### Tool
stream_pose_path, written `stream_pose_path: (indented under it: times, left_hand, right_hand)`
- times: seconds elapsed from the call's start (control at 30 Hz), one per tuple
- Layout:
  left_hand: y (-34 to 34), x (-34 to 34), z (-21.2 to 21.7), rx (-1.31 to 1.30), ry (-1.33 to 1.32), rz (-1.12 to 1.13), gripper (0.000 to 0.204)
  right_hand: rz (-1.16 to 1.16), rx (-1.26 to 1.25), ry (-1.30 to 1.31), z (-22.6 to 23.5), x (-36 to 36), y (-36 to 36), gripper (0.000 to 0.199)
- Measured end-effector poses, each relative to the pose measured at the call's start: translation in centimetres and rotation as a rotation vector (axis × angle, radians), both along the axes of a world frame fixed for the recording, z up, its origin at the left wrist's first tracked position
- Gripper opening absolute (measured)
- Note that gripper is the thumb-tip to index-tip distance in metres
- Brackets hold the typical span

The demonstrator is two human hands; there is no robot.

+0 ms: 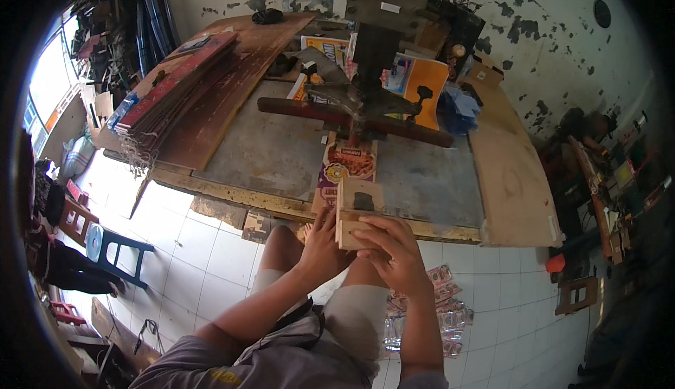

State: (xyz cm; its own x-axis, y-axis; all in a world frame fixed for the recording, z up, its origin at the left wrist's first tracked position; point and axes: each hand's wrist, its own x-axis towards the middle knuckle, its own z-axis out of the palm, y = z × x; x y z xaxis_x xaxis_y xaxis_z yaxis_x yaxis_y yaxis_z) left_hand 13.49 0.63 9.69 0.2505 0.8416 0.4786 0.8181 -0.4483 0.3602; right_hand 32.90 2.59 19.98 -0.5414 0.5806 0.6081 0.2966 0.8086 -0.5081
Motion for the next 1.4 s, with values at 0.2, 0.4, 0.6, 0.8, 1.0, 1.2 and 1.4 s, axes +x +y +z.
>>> stream_pose_path:
  times: [0.2, 0.4, 0.6, 0.8, 1.0, 1.2, 1.4]
  left_hand:
    - [0.1, 0.4, 0.2, 0.144, 0.049, 0.066, 0.050]
    - [-0.1, 0.3, 0.3, 0.003, 0.089, 0.091, 0.046]
    - [0.0, 0.4, 0.8, 0.032, 0.106, 0.103, 0.066]
    - [0.0, 0.6, 1.3, 0.013, 0.073, 0.087, 0.072]
    - [0.1, 0.6, 1.8, 0.022, 0.082, 0.098, 0.071]
    - [0.0, 0.6, 1.9, -0.005, 0.066, 0.098, 0.074]
    - [0.1, 0.6, 1.8, -0.040, 0.092, 0.102, 0.075]
  right_hand:
    - [0.024, -0.055, 0.023, -0.6, -2.5, 1.9, 0.034]
    - [0.027, -0.065, -0.037, -0.6, -3.8, 3.8, 0.033]
    - [-0.009, -0.042, -0.104, -2.2, -4.8, 8.1, 0.033]
    - [-0.032, -0.057, -0.080, -2.9, -6.0, 12.3, 0.034]
    - [-0.068, -0.041, -0.097, -3.0, -6.7, 14.1, 0.036]
    - [-0.061, -0.004, -0.080, -3.7, -6.8, 14.4, 0.036]
    - [-0.062, -0.052, -0.028, -3.9, -6.6, 14.5, 0.037]
